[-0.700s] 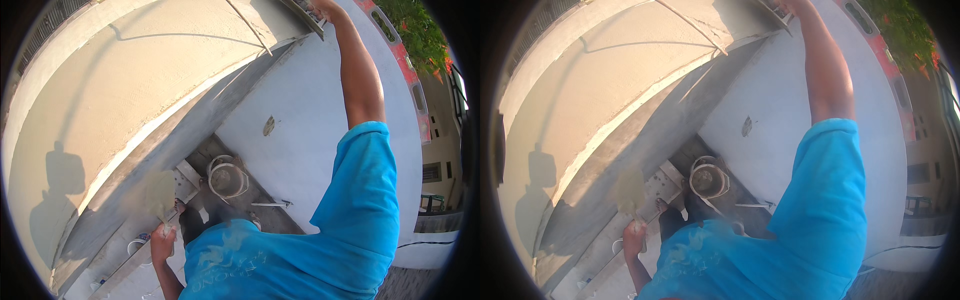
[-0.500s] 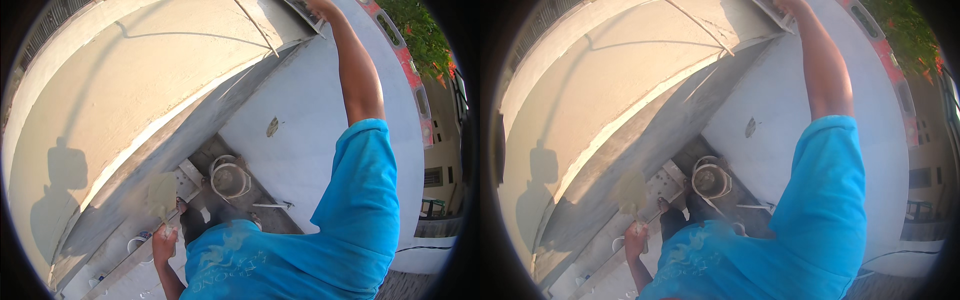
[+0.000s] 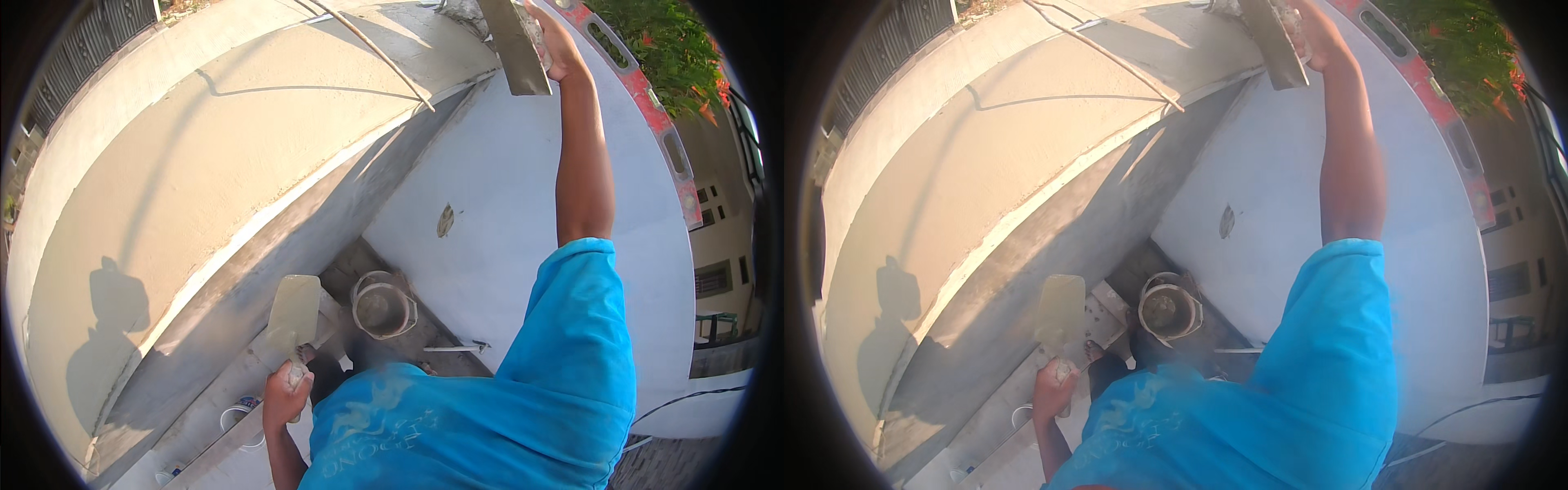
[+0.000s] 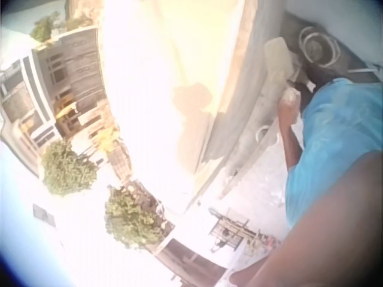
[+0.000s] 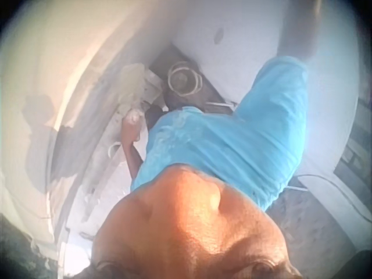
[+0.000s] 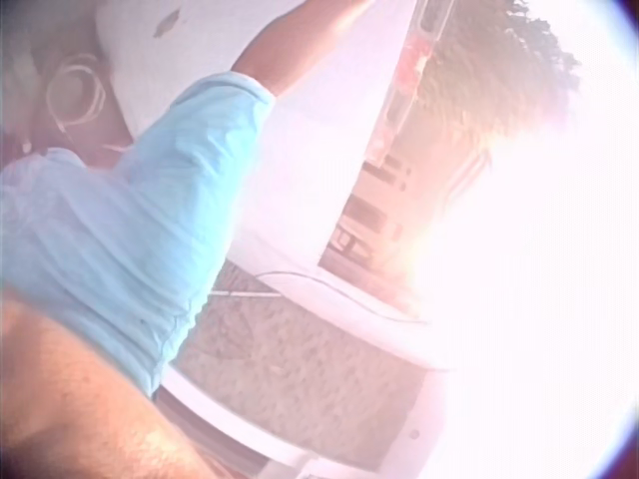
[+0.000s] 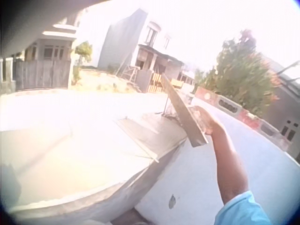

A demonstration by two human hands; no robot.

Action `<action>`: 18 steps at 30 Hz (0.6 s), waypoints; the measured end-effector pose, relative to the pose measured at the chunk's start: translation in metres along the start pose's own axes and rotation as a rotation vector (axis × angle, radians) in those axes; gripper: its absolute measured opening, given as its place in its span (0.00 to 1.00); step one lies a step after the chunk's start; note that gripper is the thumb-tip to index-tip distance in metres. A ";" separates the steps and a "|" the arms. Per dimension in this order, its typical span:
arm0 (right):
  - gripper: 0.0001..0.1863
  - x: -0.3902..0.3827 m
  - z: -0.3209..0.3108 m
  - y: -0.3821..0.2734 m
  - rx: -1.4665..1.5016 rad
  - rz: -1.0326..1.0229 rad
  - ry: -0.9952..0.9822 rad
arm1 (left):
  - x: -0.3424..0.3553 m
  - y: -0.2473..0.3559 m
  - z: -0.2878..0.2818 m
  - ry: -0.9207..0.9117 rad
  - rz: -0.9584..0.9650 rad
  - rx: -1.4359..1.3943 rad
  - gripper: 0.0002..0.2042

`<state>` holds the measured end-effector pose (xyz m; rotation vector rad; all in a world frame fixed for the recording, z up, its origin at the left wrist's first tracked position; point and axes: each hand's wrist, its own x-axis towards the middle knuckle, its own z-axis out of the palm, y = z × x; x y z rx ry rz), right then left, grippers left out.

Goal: The person applies wet cement to a curved roof surface using a trowel and a float. They repeatedly scoop cement from a bucket, spread it onto the roof, and smooth the surface with the float.

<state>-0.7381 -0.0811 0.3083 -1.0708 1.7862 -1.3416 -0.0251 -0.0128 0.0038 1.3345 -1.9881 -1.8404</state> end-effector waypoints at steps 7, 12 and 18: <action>0.25 -0.194 0.168 0.081 0.688 -0.704 0.307 | 0.049 0.077 0.031 -0.335 0.129 -0.413 0.10; 0.26 -0.242 0.197 0.153 0.628 -0.972 0.455 | 0.078 0.163 0.076 -0.731 0.067 -0.959 0.12; 0.22 -0.271 0.232 0.152 0.571 -1.021 0.604 | 0.086 0.184 0.105 -0.858 -0.089 -1.120 0.13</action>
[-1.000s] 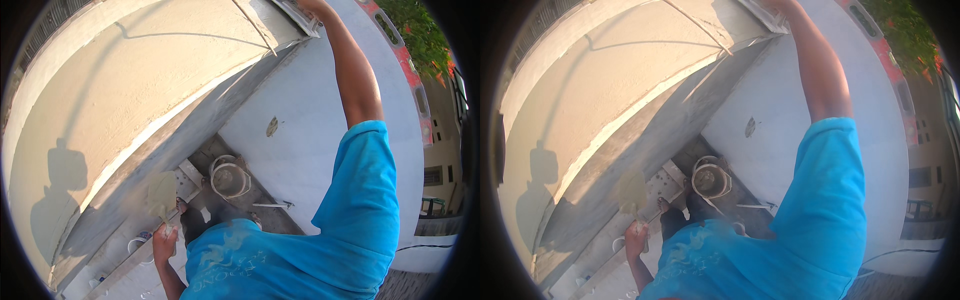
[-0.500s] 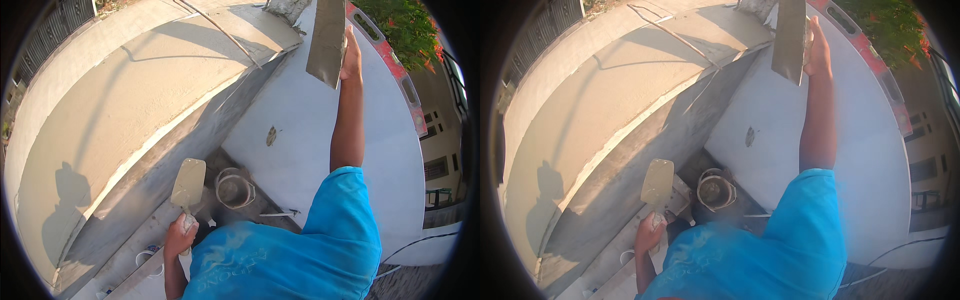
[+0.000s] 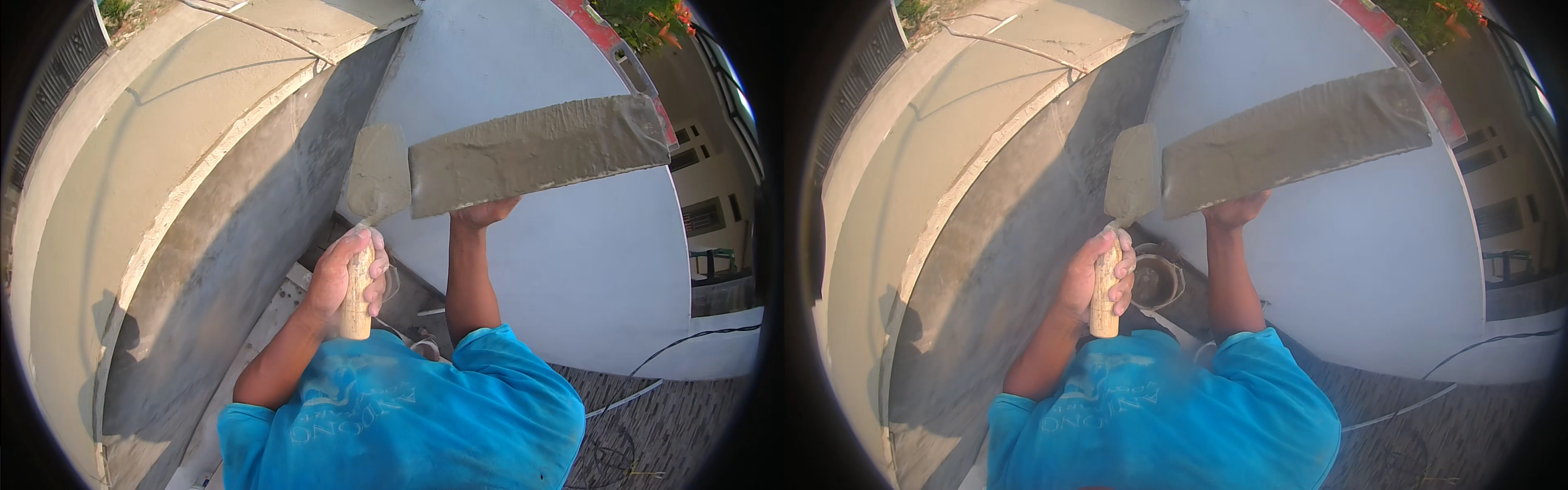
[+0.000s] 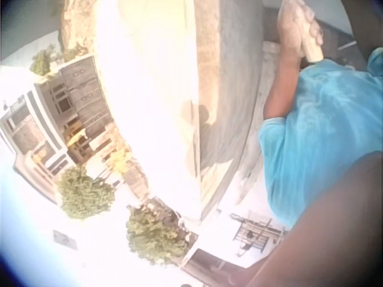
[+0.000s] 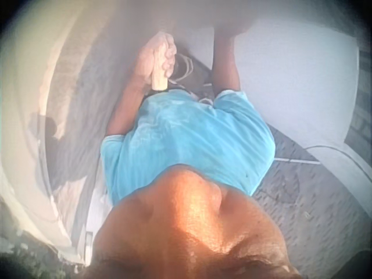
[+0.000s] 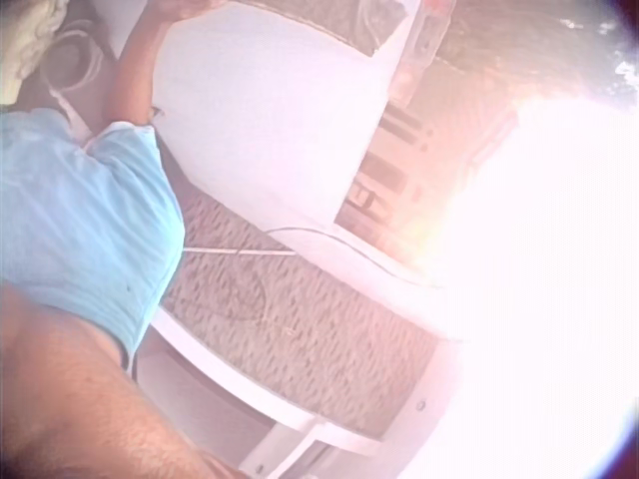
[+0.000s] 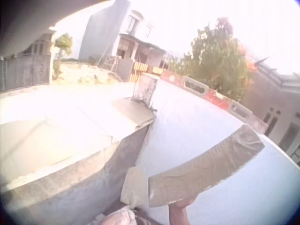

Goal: The person applies wet cement to a curved roof surface using a trowel and a float. They repeatedly scoop cement from a bucket, spread it onto the roof, and smooth the surface with the float.

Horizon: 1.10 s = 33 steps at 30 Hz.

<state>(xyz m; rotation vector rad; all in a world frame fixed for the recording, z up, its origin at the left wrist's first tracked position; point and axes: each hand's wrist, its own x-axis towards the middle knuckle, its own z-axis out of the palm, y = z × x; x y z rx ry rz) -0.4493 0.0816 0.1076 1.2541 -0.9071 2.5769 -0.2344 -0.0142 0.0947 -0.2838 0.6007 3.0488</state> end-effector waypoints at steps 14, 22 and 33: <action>0.25 -0.049 -0.062 0.007 -0.563 0.291 -0.187 | -0.004 0.022 0.027 -0.306 -0.134 -0.356 0.16; 0.22 -0.047 -0.102 -0.026 -0.625 0.455 -0.079 | 0.000 0.028 0.031 -0.348 -0.056 -0.283 0.16; 0.16 0.028 0.007 0.001 -0.065 0.153 0.203 | 0.022 -0.014 -0.016 -0.282 -0.138 -0.418 0.17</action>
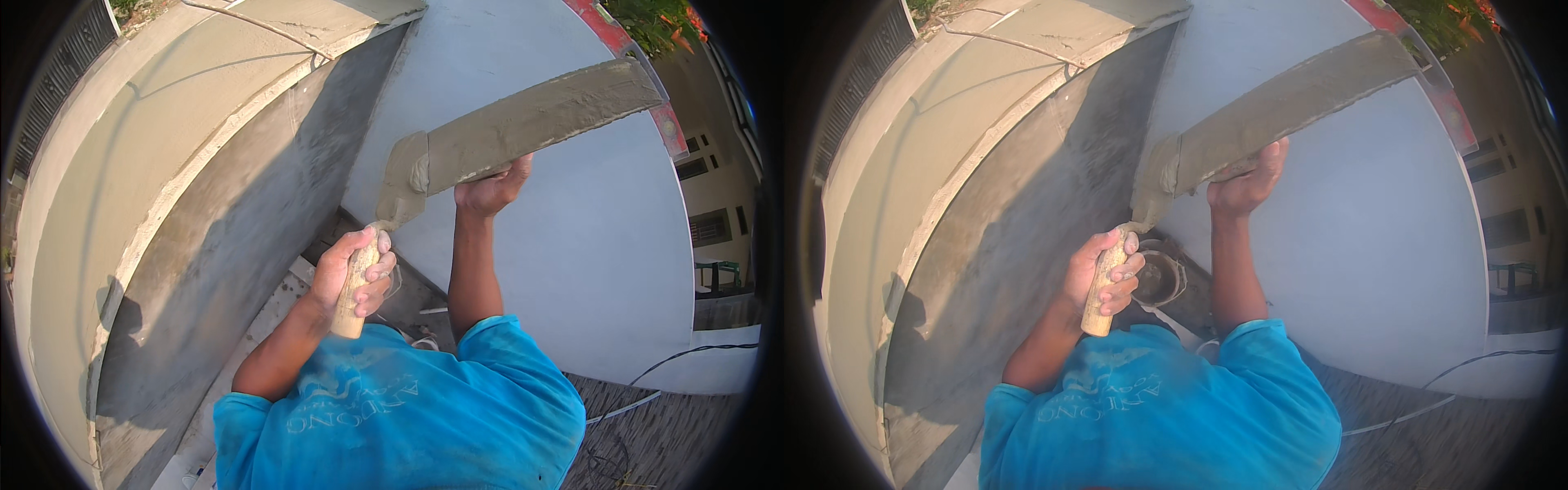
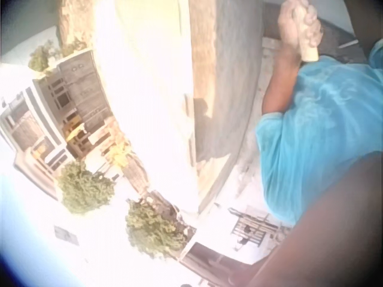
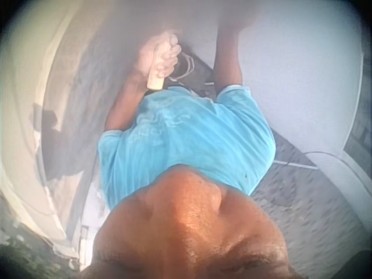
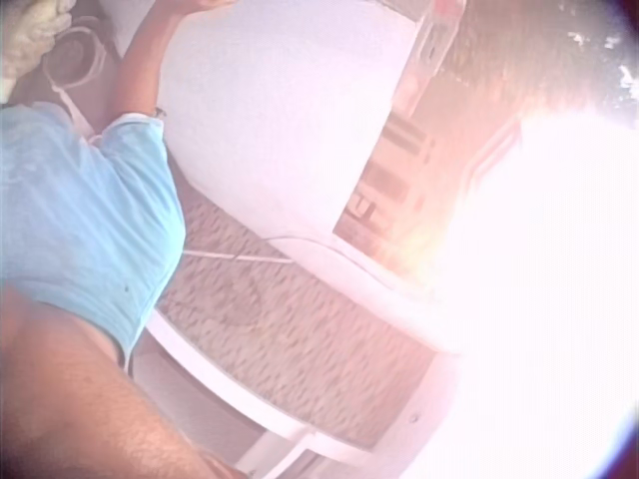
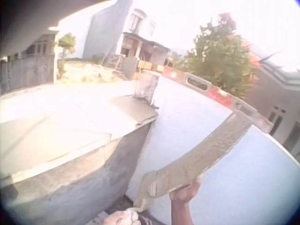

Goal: The person applies wet cement to a curved roof surface using a trowel and a float. They repeatedly scoop cement from a bucket, spread it onto the roof, and smooth the surface with the float.

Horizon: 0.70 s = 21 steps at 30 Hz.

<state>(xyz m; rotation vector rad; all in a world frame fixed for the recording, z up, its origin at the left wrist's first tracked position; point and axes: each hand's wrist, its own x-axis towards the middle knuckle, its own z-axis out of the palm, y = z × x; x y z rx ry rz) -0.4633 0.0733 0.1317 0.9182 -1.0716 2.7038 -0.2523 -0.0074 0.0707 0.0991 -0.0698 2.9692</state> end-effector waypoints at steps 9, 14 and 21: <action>0.19 -0.026 -0.017 0.032 -0.288 0.145 -0.131 | -0.007 0.000 0.020 -0.050 -0.017 -0.098 0.18; 0.18 -0.055 -0.034 0.039 -0.543 0.183 -0.175 | -0.013 0.007 0.054 -0.034 0.002 -0.035 0.18; 0.16 -0.080 -0.103 0.003 -0.867 0.287 -0.374 | -0.010 0.007 0.066 -0.137 0.057 -0.050 0.18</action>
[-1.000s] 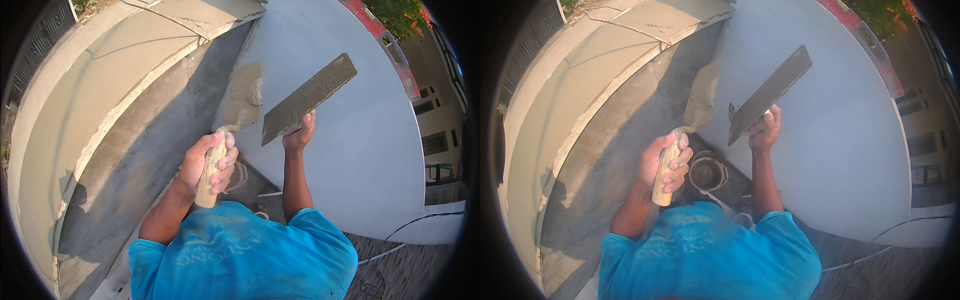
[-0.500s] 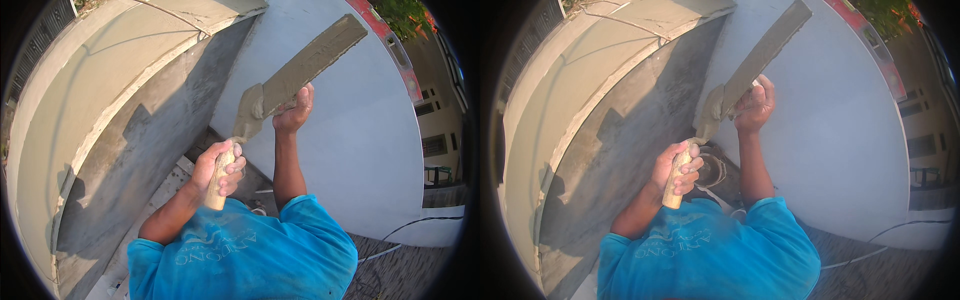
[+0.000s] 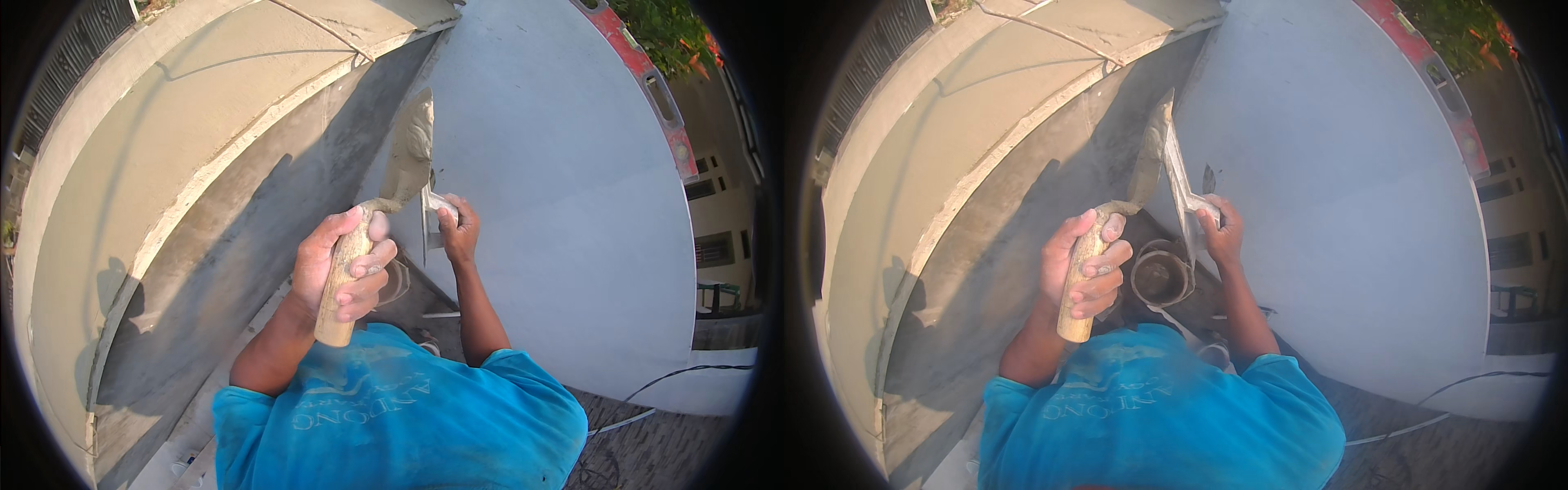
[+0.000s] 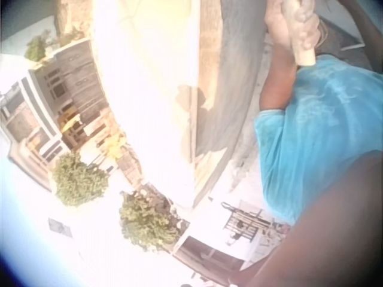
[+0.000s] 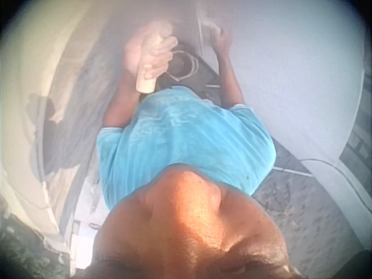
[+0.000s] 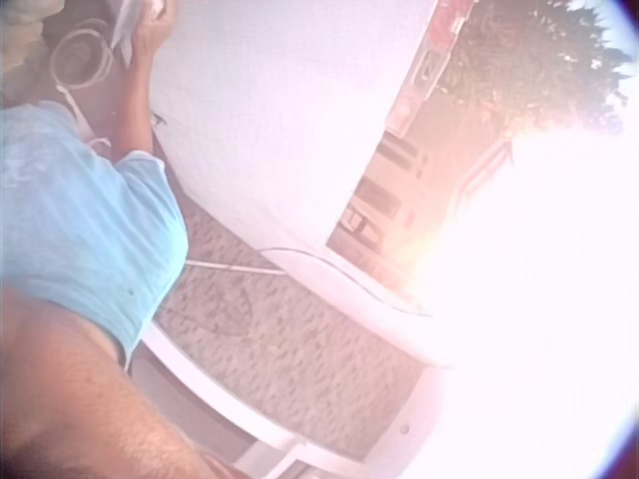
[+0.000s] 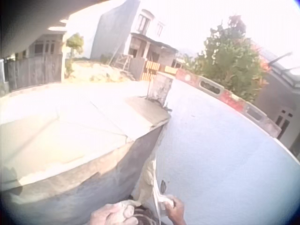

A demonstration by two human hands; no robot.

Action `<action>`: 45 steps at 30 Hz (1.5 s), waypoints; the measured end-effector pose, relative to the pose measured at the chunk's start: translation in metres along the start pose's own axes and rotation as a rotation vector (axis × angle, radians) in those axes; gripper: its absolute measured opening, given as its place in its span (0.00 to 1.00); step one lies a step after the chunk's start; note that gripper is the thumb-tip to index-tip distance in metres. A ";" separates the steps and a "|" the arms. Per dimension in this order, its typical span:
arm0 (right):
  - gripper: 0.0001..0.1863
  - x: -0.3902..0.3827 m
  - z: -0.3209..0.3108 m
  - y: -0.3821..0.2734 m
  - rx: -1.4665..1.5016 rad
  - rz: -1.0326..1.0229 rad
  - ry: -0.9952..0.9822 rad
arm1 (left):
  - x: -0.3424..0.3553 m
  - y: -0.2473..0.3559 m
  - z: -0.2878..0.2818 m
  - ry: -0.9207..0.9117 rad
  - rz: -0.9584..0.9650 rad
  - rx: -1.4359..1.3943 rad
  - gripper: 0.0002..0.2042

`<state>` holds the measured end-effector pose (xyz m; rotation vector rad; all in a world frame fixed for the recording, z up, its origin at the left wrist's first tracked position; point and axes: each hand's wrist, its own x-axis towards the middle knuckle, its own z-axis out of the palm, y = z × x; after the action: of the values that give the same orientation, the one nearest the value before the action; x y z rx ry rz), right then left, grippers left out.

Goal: The person applies wet cement to a curved roof surface using a trowel and a float. They repeatedly scoop cement from a bucket, spread it onto the roof, and smooth the surface with the float.

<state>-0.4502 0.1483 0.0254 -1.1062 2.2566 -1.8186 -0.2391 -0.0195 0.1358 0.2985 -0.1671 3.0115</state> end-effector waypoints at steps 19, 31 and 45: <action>0.22 0.057 0.034 -0.039 0.862 -0.266 0.207 | -0.023 -0.011 -0.082 0.259 -0.038 0.023 0.17; 0.24 -0.024 -0.002 0.033 0.415 0.226 0.007 | -0.005 0.003 -0.004 0.022 -0.007 0.128 0.18; 0.18 0.029 0.030 -0.112 0.561 0.162 0.237 | -0.030 -0.005 -0.072 0.293 0.007 0.077 0.15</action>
<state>-0.4029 0.1013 0.1238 -0.6203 1.6767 -2.3876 -0.2227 -0.0084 0.0599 -0.1384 -0.0267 3.0273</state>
